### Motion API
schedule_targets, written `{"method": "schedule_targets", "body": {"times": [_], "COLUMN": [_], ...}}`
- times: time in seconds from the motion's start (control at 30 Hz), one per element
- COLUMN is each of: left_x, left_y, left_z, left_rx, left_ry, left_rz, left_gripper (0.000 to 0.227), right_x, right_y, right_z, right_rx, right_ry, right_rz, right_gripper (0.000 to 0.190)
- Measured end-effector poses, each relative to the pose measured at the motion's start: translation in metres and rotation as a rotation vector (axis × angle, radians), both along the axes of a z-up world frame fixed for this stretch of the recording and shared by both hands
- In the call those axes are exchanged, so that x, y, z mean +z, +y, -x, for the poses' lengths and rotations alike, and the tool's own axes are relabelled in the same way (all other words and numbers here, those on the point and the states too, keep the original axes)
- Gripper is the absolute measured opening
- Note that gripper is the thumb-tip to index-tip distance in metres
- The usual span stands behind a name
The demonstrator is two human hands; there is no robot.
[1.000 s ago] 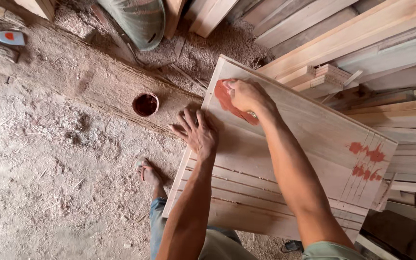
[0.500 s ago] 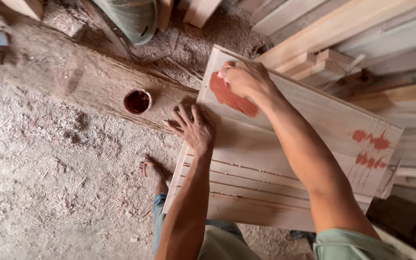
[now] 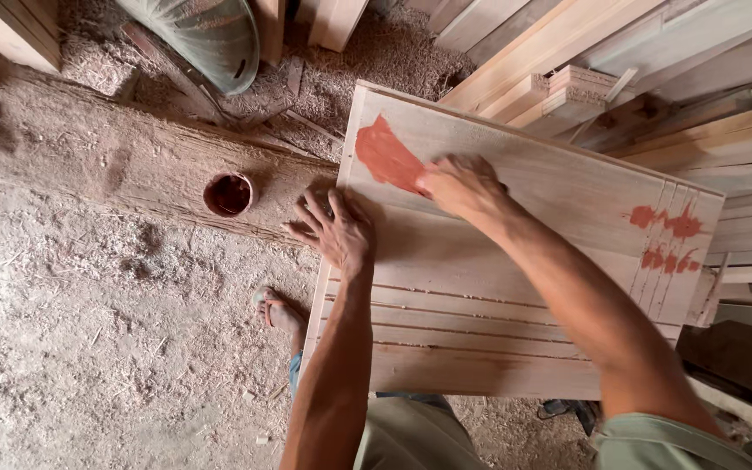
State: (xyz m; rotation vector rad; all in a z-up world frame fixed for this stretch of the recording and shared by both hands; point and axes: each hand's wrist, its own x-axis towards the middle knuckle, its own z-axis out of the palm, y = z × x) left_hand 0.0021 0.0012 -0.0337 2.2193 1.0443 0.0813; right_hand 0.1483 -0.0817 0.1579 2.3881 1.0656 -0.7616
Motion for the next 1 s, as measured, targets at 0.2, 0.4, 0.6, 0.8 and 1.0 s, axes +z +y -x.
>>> {"method": "schedule_targets", "body": {"times": [0.2,0.4,0.6,0.8,1.0], "left_x": [-0.024,-0.033,-0.022,-0.021,-0.026], "left_y": [-0.007,-0.012,-0.004,-0.005,0.022], "left_z": [0.009,0.003,0.0,-0.005,0.027], "left_rx": [-0.028,0.027,0.037,0.034,-0.212], "left_ry": [0.032,0.035,0.021,0.03,-0.147], "left_rz": [-0.122,-0.144,-0.167,-0.135,-0.121], "left_gripper": [0.05,0.047,0.044,0.048,0.06], "right_x": [-0.045,0.002,0.032,-0.028,-0.076], "right_y": [0.001,-0.077,-0.128,-0.141,-0.109], "right_z": [0.015,0.031,0.091,0.175,0.189], "right_rx": [0.132,-0.154,-0.957,-1.455,-1.345], "right_ry": [-0.145,0.072,0.606,1.023,0.806], "right_rz": [0.103,-0.128,-0.31,-1.115,-1.01], "right_gripper": [0.019,0.022,0.042,0.042,0.038]}}
